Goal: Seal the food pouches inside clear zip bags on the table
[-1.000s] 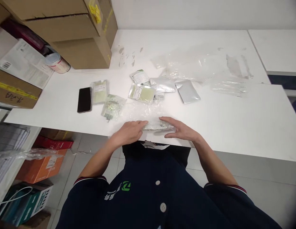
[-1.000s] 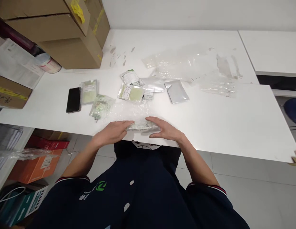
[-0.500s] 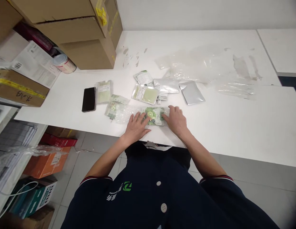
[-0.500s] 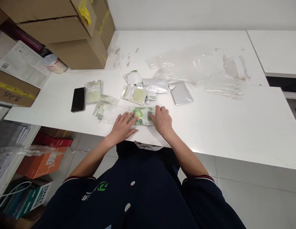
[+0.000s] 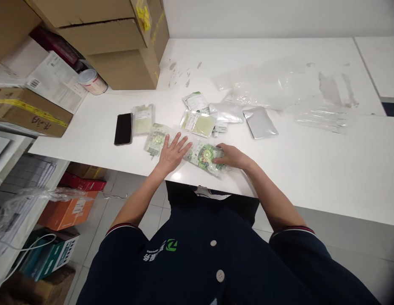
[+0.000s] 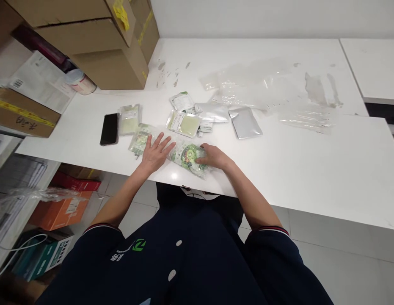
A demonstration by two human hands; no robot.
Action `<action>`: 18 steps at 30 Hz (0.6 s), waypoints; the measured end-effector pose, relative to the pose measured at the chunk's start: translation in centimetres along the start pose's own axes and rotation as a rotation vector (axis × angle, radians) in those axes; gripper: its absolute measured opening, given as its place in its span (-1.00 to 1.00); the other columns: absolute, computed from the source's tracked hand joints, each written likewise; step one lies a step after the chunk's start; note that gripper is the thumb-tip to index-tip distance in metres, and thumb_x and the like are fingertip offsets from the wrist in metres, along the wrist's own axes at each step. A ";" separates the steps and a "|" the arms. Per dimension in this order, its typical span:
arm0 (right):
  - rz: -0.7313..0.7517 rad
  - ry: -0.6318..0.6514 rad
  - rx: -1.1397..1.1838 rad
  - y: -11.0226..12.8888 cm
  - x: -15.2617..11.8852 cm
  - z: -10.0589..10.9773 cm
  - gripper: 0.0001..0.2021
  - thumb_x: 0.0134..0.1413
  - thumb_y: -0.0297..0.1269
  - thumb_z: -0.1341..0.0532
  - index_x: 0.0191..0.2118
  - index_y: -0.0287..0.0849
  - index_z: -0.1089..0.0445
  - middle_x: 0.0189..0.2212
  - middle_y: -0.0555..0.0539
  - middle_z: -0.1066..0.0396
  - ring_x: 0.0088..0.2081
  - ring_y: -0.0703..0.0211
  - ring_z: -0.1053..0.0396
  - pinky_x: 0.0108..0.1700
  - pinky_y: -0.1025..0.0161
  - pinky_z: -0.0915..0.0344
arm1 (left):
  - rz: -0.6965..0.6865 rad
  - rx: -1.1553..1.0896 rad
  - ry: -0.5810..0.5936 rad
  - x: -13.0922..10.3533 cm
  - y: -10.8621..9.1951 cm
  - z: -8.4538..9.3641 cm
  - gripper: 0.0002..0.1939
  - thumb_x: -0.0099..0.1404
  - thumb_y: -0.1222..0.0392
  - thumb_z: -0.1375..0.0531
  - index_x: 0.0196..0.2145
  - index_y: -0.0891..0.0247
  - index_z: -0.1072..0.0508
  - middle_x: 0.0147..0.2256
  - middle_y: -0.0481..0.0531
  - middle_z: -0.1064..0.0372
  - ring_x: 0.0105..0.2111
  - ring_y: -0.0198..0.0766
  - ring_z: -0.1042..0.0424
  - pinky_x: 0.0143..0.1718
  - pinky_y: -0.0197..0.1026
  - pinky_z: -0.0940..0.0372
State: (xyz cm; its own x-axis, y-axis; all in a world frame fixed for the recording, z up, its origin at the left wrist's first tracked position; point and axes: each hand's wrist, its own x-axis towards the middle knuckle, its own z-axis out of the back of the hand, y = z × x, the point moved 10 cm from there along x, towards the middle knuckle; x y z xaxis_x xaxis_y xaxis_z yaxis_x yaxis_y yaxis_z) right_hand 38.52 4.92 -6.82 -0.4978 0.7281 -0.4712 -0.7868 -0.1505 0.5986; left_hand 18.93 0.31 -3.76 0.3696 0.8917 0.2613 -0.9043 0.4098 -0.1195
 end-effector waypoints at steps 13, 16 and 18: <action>0.271 -0.087 0.817 0.4 -1.2 -2.0 -0.47 -0.06 -0.02 -0.40 -0.04 -0.13 -0.24 -0.05 -0.12 -0.42 -0.03 0.00 -0.41 -0.06 0.08 -0.41 | 0.525 -1.509 -0.094 2.4 -1.0 -2.7 -0.61 0.20 0.10 -0.27 0.00 0.19 -0.51 -0.01 0.09 -0.51 0.12 -0.02 -0.40 0.14 0.00 -0.29; 0.226 -0.182 0.847 0.2 -0.5 -2.9 -0.47 -0.10 0.04 -0.40 -0.10 -0.13 -0.24 -0.16 -0.08 -0.42 -0.13 0.02 -0.41 -0.14 0.08 -0.42 | 0.744 -1.850 -0.005 2.1 -2.0 -4.8 -0.62 0.09 0.09 -0.37 -0.14 0.25 -0.54 -0.16 0.10 -0.56 -0.02 -0.01 -0.49 0.00 -0.02 -0.38; 0.188 -0.275 0.774 0.3 -0.5 -2.7 -0.40 -0.14 0.06 -0.41 -0.04 -0.12 -0.24 -0.09 -0.13 -0.39 -0.09 -0.03 -0.39 -0.09 0.02 -0.42 | 0.818 -1.921 0.015 1.7 -1.6 -5.2 -0.64 0.04 0.12 -0.40 -0.19 0.28 -0.55 -0.21 0.10 -0.57 -0.08 -0.02 -0.52 -0.04 -0.04 -0.41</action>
State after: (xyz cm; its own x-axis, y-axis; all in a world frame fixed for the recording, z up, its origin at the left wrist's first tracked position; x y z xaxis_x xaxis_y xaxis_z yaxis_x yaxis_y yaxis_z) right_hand 37.53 2.71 -8.19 -0.4101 0.8887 -0.2051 -0.1778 0.1426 0.9737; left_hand 22.15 2.14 -8.15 0.1022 0.9273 -0.3601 0.4872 -0.3623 -0.7946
